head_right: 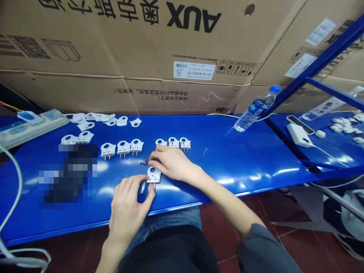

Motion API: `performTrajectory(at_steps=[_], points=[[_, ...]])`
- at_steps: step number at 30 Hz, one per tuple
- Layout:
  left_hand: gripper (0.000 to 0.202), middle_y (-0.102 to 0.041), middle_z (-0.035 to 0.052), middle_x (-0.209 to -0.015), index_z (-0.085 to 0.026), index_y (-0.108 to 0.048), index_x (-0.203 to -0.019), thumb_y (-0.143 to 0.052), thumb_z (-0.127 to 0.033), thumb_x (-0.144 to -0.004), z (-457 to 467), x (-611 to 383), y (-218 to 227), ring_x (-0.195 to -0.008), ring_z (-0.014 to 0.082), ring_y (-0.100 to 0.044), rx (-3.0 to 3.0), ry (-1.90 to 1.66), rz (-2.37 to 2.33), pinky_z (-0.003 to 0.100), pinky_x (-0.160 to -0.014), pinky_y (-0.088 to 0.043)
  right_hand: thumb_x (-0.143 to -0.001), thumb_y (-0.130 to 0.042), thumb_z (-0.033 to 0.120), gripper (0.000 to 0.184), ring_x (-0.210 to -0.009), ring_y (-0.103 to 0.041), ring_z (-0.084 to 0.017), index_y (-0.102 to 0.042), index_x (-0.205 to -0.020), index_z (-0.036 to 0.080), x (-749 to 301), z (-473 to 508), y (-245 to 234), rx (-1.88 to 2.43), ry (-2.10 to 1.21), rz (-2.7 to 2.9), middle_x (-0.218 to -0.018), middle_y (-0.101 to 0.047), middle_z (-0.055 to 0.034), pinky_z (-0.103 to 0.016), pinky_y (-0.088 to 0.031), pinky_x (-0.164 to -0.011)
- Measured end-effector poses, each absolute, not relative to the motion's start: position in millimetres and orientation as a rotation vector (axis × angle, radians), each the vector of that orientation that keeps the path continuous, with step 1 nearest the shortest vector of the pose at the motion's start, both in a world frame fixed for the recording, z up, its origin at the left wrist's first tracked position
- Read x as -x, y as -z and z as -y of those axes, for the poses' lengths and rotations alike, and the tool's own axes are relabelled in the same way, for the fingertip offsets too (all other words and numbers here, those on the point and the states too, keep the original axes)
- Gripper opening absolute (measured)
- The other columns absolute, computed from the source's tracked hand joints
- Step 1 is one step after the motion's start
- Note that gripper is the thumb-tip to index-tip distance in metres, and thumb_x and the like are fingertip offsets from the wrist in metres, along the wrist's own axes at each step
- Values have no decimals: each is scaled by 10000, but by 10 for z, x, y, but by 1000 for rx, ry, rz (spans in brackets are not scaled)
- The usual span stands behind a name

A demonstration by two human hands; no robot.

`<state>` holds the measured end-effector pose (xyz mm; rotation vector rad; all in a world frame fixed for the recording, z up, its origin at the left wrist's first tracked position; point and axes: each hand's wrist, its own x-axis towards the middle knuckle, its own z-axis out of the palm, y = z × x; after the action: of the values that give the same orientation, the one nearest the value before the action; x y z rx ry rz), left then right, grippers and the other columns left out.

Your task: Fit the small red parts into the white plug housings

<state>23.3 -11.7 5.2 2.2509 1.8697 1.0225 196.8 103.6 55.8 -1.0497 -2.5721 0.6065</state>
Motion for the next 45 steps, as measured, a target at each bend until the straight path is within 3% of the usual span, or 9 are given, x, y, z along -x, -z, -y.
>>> performTrajectory(at_steps=[5,10,22,28,45], points=[[162,-727,70,-1042,-221,-635,-1129,-562,-329,-1032,119,-237,-49,-960,262,-660,-2229,-1017,-1886,418,-899,-481,-1092,-525,259,244,-1062,-682,-227,-741,-1183,193,-1960,-1042,-547,974,-650,2565,-1095,-747,-87,-360,-509,-936],[153,-719,72,-1040,-223,-636,-1113,-556,-326,-1033,119,-234,-42,-960,264,-652,-2216,-996,-1902,414,-892,-478,-1055,-598,223,156,-1050,-695,-225,-734,-1130,210,-1961,-1047,-564,941,-700,2533,-1097,-780,-62,-370,-503,-961],[86,-685,53,-965,-227,-561,-1044,-571,-307,-1013,125,-233,-28,-919,257,-624,-2176,-1030,-1935,398,-842,-479,-989,-698,223,25,-915,-688,-193,-723,-992,218,-1963,-1014,-594,971,-921,2487,-969,-760,-22,-295,-476,-820],[74,-680,53,-962,-236,-548,-1045,-578,-292,-1006,123,-237,-22,-922,263,-623,-2182,-1040,-1943,398,-843,-481,-985,-701,218,50,-854,-679,-171,-746,-963,222,-1952,-1003,-574,973,-998,2492,-902,-761,-11,-267,-451,-759],[83,-685,59,-958,-227,-563,-1038,-574,-303,-1008,130,-242,-31,-920,259,-630,-2175,-1036,-1942,406,-846,-492,-1007,-679,293,129,-820,-609,-155,-654,-924,197,-1917,-967,-499,1026,-847,2548,-896,-674,-8,-265,-398,-698]])
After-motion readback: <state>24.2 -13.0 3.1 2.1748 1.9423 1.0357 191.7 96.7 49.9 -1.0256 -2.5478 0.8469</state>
